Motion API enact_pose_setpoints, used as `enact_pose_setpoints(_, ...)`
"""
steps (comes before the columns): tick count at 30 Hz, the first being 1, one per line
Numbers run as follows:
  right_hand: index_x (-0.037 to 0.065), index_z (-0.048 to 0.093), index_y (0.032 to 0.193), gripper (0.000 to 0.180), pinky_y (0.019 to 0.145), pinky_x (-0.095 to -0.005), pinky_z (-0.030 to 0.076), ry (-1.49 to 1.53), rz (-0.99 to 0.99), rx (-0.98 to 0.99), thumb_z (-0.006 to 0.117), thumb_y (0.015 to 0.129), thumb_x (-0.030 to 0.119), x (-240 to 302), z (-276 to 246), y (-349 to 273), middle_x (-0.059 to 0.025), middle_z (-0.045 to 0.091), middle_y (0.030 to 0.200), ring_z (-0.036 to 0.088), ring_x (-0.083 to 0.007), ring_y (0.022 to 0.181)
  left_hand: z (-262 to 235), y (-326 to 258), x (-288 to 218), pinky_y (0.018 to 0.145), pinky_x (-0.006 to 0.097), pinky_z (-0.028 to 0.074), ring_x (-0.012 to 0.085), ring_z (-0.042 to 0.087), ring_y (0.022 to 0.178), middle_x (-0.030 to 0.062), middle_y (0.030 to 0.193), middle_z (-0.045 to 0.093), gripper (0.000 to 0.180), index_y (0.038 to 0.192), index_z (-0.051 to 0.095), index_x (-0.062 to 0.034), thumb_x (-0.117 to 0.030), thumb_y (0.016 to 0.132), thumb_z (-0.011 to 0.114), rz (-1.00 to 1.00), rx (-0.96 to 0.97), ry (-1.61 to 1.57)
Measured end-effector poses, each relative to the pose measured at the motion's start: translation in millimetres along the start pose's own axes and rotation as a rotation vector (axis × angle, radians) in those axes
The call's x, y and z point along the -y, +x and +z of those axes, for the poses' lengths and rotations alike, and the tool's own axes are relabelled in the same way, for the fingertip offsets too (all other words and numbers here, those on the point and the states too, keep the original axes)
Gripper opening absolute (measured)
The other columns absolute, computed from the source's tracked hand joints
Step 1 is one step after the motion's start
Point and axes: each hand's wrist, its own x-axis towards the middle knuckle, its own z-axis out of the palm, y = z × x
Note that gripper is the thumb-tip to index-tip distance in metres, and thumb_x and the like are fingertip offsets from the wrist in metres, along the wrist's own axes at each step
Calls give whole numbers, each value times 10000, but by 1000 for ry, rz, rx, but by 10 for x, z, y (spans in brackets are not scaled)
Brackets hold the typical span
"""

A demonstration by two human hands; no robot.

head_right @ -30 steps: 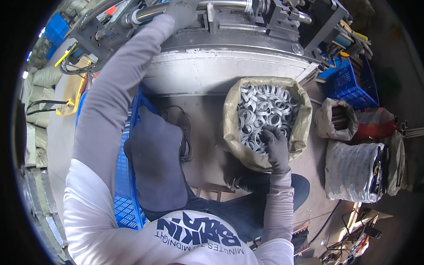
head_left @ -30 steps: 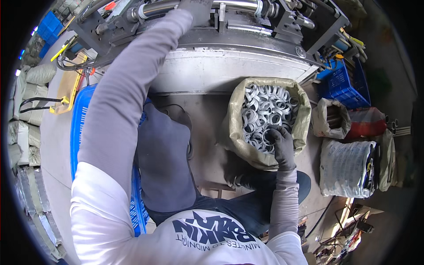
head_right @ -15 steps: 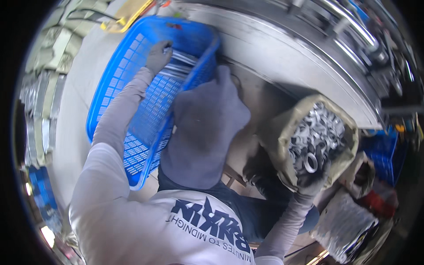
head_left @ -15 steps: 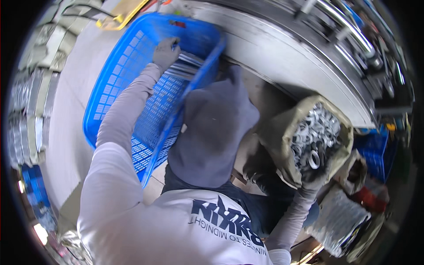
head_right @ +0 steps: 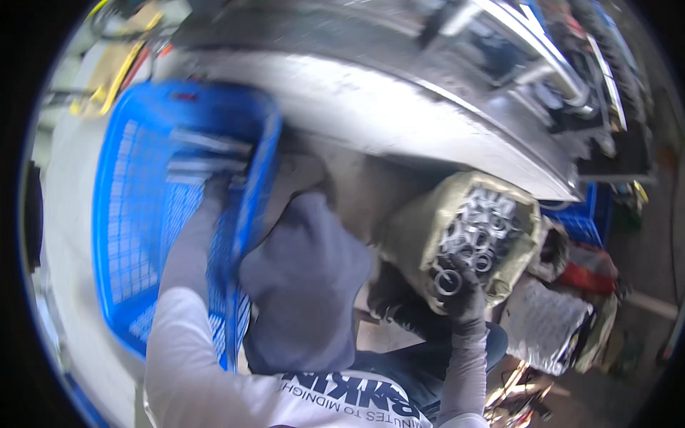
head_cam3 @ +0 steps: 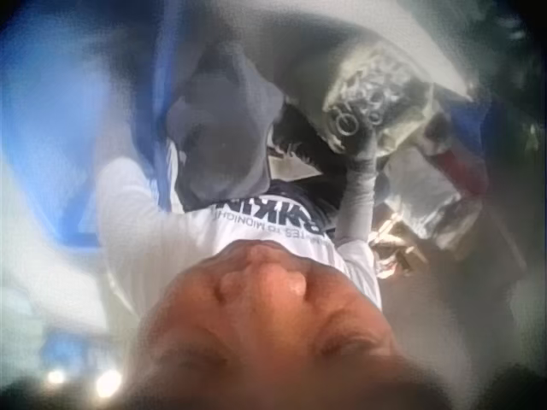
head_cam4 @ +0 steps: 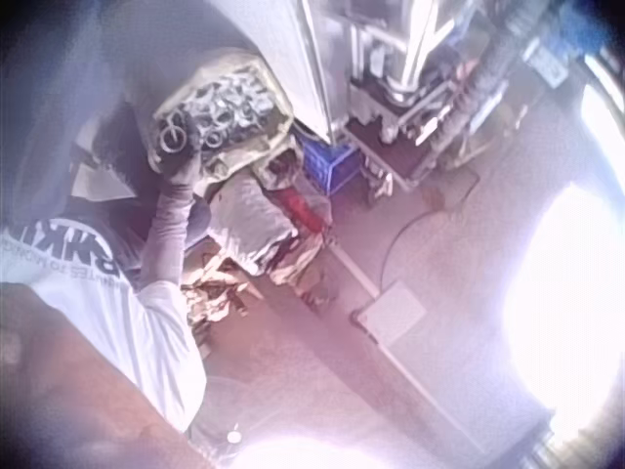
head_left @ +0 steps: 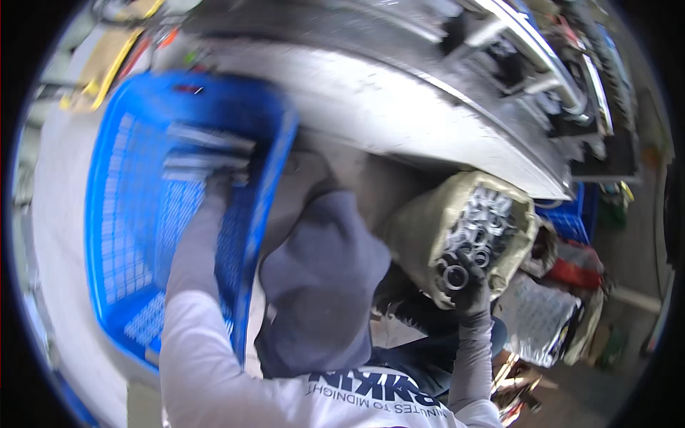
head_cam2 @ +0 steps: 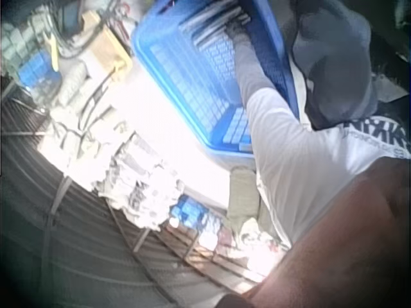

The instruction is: Fitting circular metal rings onto the ends of long metal tubes and organizing them into a basket.

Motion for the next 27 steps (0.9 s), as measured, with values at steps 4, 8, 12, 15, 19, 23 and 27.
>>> enact_pose_setpoints(4,16,519,1496,652,1019,-441,586,-978,-423,27,744,887,81,-19,-42,69,-175,593,1462,634,-372,1281,285,107,-432,903,506,503,348,654,1147,169,1207,693,501,1351,634,-114,-333,905,697,-185,364,307)
enact_pose_setpoints(8,-19,450,1532,705,1061,-474,570,-192,-68,43,638,852,-18,41,232,-15,-235,533,1508,596,-389,1340,-269,-78,-1108,965,518,491,370,672,1131,189,1230,697,473,1319,659,-69,-317,918,681,-47,656,317)
enact_pose_setpoints(12,-1,372,1581,765,1030,-507,582,-81,-58,106,665,875,27,-28,290,-127,-237,478,1555,594,-378,1341,63,-742,-848,927,505,527,342,713,1006,159,1139,727,388,1282,680,-60,-217,927,687,-164,350,127)
enact_pose_setpoints(15,29,379,1588,741,999,-505,591,-35,-122,156,672,911,103,-38,279,-225,-204,493,1554,618,-352,1297,187,-1523,-1566,896,486,539,319,711,970,144,1099,727,372,1272,675,-47,-186,927,685,-212,163,-158)
enact_pose_setpoints(19,38,496,1516,609,1090,-575,520,211,-213,255,653,1022,358,-71,272,-448,-186,572,1481,585,-404,1327,144,-2066,-2158,855,460,554,288,709,923,124,1046,727,350,1258,670,-29,-144,928,682,-249,-44,-539)
enact_pose_setpoints(23,-9,426,1551,683,1144,-631,444,467,-229,449,461,1101,504,-45,316,-562,-213,526,1525,500,-445,1402,-525,-1943,-489,814,435,569,257,707,875,104,993,727,330,1245,664,-11,-103,929,679,-291,-182,-821)
enact_pose_setpoints(27,10,532,1451,486,1075,-639,504,550,-259,642,470,1114,355,-65,264,-545,-178,592,1443,558,-404,1353,-2331,-981,-1201,791,296,520,138,638,885,53,967,682,208,1100,653,-17,-17,893,675,-256,-122,-929)
